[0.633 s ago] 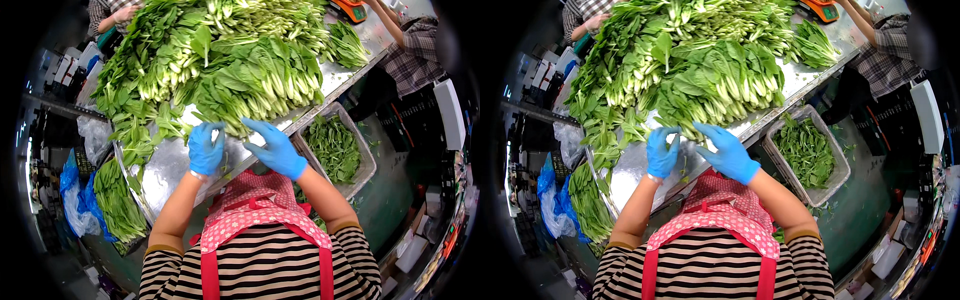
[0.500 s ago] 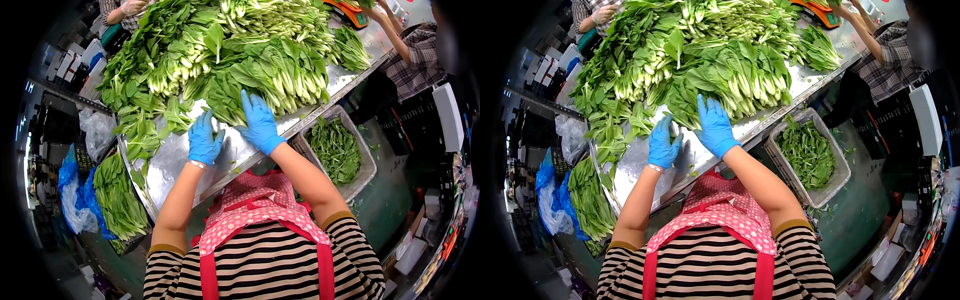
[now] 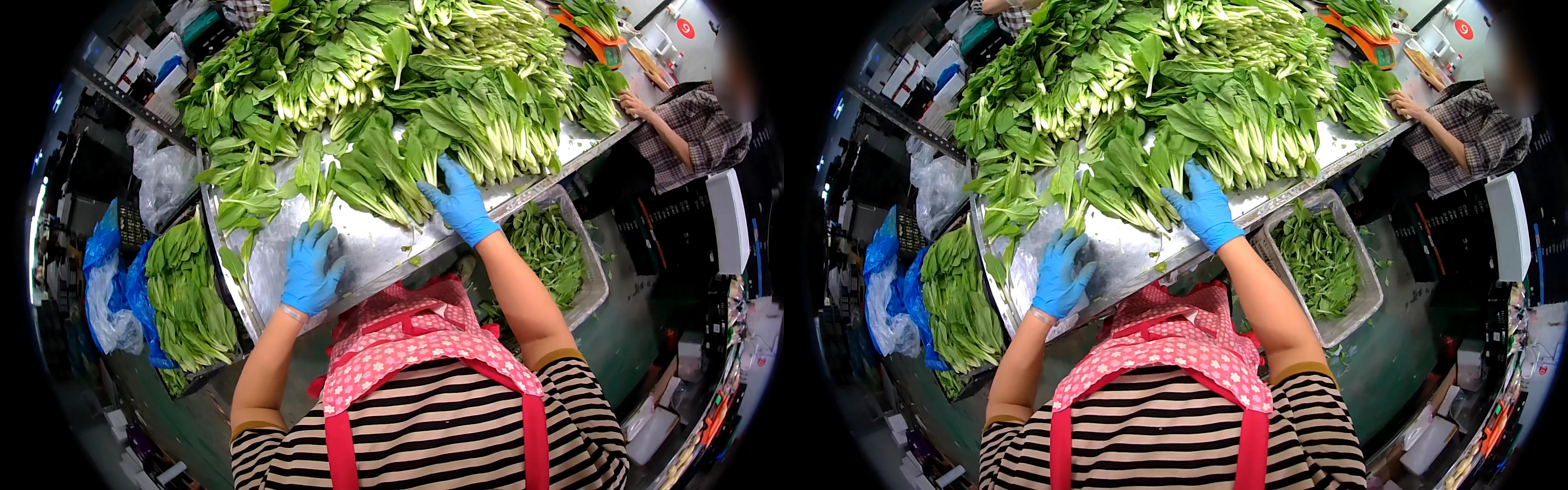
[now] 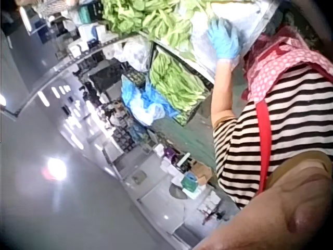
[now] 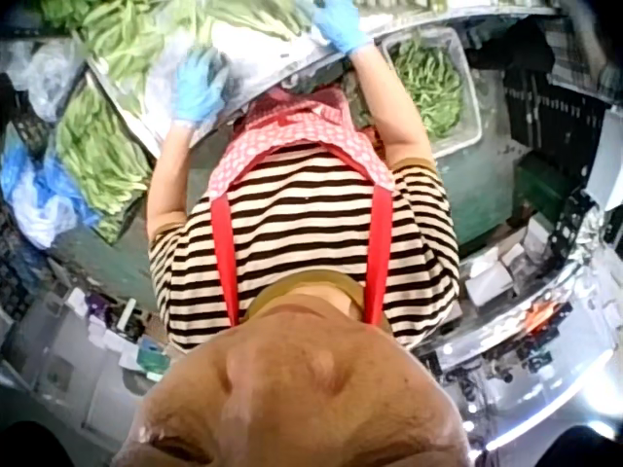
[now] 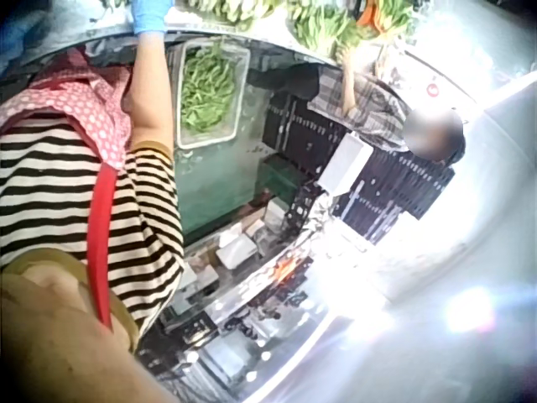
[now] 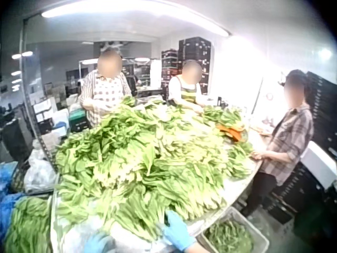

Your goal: The person sorts through green leafy vegetables on a metal table, gathering them into bunches and placing the bunches into a plastic crate.

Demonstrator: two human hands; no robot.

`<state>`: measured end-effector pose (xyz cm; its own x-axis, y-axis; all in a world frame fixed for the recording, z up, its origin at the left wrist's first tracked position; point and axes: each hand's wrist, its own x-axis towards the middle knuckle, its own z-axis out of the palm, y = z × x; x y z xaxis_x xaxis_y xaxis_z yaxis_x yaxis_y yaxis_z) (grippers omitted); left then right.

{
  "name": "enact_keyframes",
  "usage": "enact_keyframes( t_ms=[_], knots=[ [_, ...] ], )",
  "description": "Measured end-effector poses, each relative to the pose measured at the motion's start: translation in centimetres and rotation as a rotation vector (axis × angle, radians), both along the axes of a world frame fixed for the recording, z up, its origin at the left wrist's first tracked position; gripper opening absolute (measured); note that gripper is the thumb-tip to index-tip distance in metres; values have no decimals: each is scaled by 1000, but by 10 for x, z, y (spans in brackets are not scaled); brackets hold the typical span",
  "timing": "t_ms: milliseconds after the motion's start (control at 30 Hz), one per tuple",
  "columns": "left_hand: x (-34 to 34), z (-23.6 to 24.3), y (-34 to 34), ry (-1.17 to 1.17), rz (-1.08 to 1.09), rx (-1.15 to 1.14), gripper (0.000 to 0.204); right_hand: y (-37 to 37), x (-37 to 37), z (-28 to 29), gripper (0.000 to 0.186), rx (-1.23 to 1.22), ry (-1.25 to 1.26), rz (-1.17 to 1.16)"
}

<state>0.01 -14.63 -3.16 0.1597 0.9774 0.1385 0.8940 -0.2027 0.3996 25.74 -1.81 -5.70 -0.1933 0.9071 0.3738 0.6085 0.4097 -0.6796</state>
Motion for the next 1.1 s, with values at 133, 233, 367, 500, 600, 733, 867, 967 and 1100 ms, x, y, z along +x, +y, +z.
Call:
enact_keyframes(
  t_ms=[133, 233, 367, 500, 600, 733, 867, 967, 1100],
  knots=[
    [1, 12, -22, -117, 94, 40, 43, -19, 6, 28, 50, 156, 63, -115],
    [12, 11, -31, -347, 163, 40, 38, -34, 3, 26, 36, 238, -193, 54],
    [36, 10, -32, -607, 182, 17, 32, -38, -31, 24, 26, 99, -464, -9],
    [43, 20, -25, -597, 98, 34, 30, -21, -31, 2, 20, 10, -94, -7],
    [39, 15, -25, -746, 136, -30, 29, -28, -35, 12, 17, -516, 598, 2],
    [40, 6, -16, -1235, 298, -309, 28, -47, -47, 39, 17, -761, 876, 75],
    [47, 13, 6, -1500, 342, -343, 29, -69, -60, 31, 15, -818, 816, 189],
    [52, 2, 11, -1503, 352, -305, 27, -83, -66, 16, 17, -737, 688, 321],
    [47, -2, 8, -1461, 337, -366, 24, -82, -64, 15, 19, -578, 581, 366]
  ],
)
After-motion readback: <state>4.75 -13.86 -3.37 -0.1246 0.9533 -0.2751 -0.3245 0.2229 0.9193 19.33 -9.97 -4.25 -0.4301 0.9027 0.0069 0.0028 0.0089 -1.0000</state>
